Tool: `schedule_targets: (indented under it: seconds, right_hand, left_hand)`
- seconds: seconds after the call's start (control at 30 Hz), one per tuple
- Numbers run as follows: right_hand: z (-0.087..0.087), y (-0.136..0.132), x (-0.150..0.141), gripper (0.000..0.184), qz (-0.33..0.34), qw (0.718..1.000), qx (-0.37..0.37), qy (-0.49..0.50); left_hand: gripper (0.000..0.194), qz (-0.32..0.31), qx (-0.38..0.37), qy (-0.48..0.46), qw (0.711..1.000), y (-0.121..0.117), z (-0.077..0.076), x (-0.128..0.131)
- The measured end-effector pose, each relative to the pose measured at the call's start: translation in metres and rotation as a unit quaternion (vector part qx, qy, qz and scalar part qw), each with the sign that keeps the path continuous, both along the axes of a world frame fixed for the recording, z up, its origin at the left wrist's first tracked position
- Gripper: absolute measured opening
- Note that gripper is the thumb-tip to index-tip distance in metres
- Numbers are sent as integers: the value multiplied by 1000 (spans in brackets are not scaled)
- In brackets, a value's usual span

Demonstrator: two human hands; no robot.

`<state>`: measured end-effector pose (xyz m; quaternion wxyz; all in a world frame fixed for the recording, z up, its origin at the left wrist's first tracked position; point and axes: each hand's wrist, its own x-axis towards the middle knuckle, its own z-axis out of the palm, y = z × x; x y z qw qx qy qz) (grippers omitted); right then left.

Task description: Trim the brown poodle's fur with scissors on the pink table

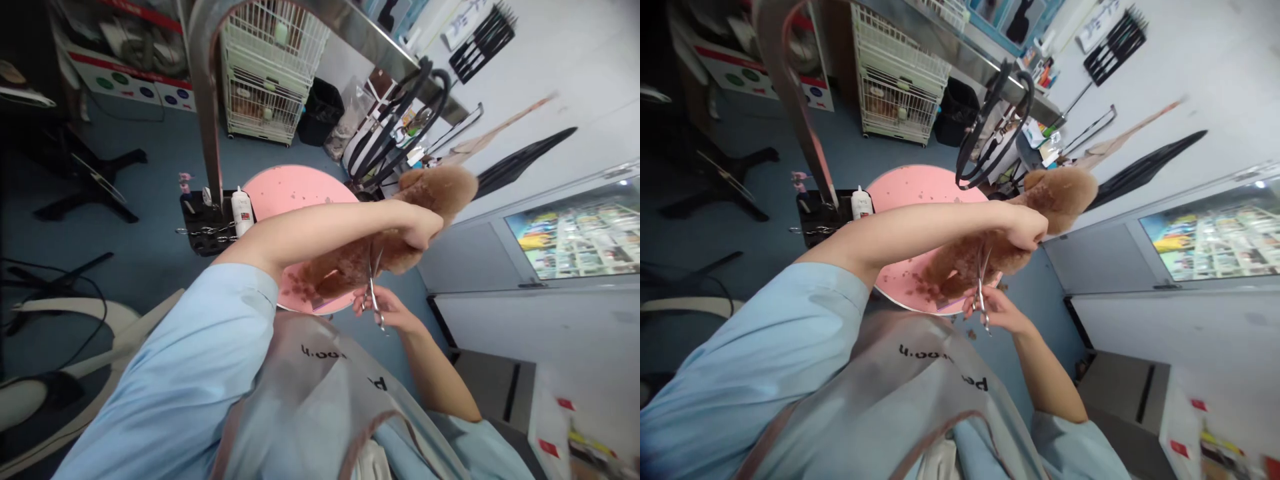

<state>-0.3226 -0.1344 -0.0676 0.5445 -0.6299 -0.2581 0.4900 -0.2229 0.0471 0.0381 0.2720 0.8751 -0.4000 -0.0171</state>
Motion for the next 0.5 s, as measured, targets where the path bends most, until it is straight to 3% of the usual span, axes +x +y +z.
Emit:
schedule_targets:
  seconds: [0.1, 0.27, 0.37, 0.5]
  right_hand:
    - [-9, 3, -1, 43, -28, 999, -34, 3]
    - [-18, 7, -7, 54, -54, 998, -10, -20]
    - [-19, 10, -9, 43, -80, 995, -50, -24]
    - [-15, 10, -7, 51, -63, 995, -72, -36]
  left_hand:
    - [23, -2, 7, 4, 1000, -1, 2, 0]
    - [23, -19, 20, -5, 1000, -2, 2, 2]
    - [27, -16, 40, -19, 999, 0, 4, -1]
    - [28, -21, 23, -16, 999, 2, 2, -3]
